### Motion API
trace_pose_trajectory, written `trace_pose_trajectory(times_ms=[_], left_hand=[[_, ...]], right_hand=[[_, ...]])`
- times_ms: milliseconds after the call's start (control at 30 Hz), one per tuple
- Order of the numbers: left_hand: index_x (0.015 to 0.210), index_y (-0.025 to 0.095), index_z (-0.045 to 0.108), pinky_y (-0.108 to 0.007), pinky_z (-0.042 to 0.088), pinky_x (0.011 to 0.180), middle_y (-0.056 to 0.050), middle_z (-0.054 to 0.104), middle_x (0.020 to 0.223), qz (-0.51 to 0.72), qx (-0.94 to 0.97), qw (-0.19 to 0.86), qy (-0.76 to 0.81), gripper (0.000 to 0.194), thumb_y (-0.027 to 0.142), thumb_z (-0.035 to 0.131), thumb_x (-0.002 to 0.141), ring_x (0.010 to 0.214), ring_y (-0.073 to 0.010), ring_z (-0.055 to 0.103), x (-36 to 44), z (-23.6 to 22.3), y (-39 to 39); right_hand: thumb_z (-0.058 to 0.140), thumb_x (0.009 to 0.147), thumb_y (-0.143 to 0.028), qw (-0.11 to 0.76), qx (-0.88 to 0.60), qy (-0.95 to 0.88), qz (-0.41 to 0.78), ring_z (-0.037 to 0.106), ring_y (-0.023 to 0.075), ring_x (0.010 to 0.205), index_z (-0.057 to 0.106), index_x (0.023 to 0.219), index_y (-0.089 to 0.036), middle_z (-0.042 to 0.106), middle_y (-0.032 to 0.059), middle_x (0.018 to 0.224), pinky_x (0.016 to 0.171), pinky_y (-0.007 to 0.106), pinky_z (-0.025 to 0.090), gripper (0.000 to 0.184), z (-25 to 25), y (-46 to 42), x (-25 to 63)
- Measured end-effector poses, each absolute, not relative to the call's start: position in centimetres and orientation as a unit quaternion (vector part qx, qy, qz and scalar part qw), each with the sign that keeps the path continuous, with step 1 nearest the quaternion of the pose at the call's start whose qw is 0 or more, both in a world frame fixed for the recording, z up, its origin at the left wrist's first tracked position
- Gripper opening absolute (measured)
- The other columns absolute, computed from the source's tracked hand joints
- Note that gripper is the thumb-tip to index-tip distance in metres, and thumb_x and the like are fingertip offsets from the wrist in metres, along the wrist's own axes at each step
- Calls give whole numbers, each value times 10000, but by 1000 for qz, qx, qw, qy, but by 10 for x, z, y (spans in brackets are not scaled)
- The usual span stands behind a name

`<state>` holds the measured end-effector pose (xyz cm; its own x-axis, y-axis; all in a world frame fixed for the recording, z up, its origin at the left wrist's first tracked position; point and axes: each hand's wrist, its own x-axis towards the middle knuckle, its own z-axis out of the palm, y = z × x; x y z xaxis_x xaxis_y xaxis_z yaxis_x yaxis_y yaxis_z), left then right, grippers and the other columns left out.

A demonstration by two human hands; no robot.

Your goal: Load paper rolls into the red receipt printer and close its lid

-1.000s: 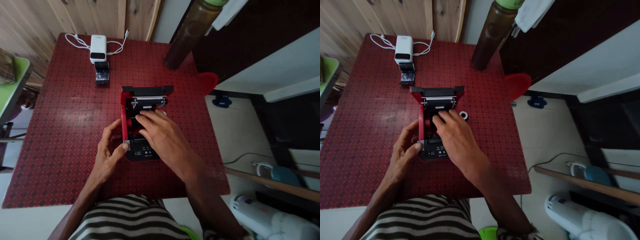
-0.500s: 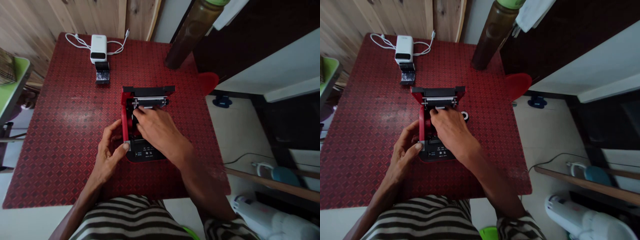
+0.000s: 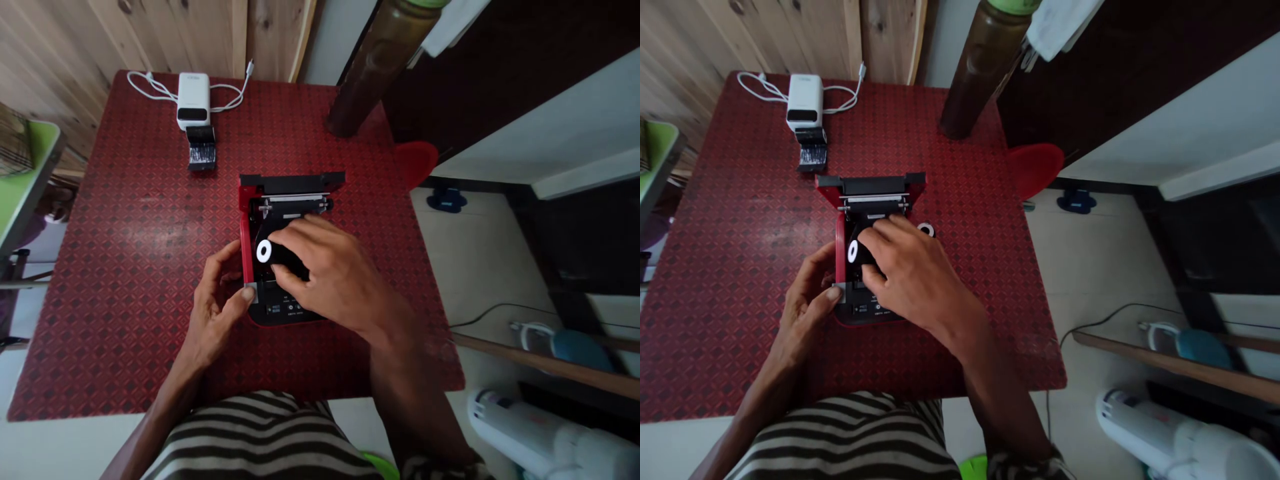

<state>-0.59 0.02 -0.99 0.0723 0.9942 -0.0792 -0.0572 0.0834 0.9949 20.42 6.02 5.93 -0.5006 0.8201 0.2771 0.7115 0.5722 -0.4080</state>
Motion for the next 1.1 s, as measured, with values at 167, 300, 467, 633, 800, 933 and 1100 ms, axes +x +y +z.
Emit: trace_pose_trajectory(times_ms=[167, 300, 467, 633, 800, 933, 1100], left_hand=[[1593, 336, 646, -518, 654, 1056, -79, 747, 1543, 472, 472, 556, 495, 606, 528, 803, 1040, 1281, -336, 769, -6, -10, 0], [1596, 355, 651, -511, 647, 1064, -72, 738, 1574, 476, 468, 556, 494, 608, 528, 810, 1034, 1291, -340, 771, -6, -14, 0], [1600, 353, 664, -481, 627, 1098, -61, 718, 1613, 485, 472, 548, 492, 616, 526, 818, 1028, 1327, -326, 757, -6, -18, -1], [1596, 345, 677, -456, 623, 1076, -63, 751, 1559, 488, 475, 540, 494, 614, 534, 814, 1028, 1287, -306, 764, -7, -19, -1], [1579, 338, 697, -442, 625, 1070, -60, 758, 1554, 497, 492, 524, 485, 593, 532, 809, 1030, 1318, -300, 754, -8, -21, 1], [1582, 328, 699, -451, 608, 1119, -61, 742, 1582, 501, 500, 516, 482, 593, 521, 804, 1032, 1376, -306, 732, -9, -25, 2], [1595, 315, 690, -471, 612, 1125, -74, 719, 1617, 496, 501, 519, 483, 611, 526, 791, 1031, 1483, -344, 673, -8, -26, 2]], right_hand=[[721, 1005, -216, 349, -425, -793, 262, 784, 236, 1008, 784, 1173, -273, 847, 23, 1124, 952, 423, 661, 189, 82, 52, 222], [749, 1029, -385, 406, -406, -674, 464, 769, 221, 894, 772, 1215, -256, 823, 45, 1098, 756, 368, 647, 228, 79, 42, 237], [870, 923, -543, 488, -361, -468, 642, 670, 188, 769, 790, 1148, -273, 723, 14, 959, 681, 330, 608, 360, 60, 22, 245], [965, 884, -465, 528, -434, -397, 613, 643, 188, 869, 825, 1184, -313, 698, 10, 1025, 761, 315, 611, 364, 47, -4, 260], [1009, 883, -449, 523, -521, -382, 555, 657, 143, 855, 789, 1189, -356, 677, -33, 1019, 777, 261, 612, 388, 26, -29, 276], [1010, 888, -451, 518, -548, -374, 540, 736, 137, 924, 756, 1116, -356, 719, -47, 1007, 867, 248, 634, 355, 16, -45, 285], [986, 911, -437, 458, -558, -478, 500, 741, 229, 1332, 850, 1160, -368, 778, 29, 1323, 1167, 370, 595, 292, 18, -56, 298]])
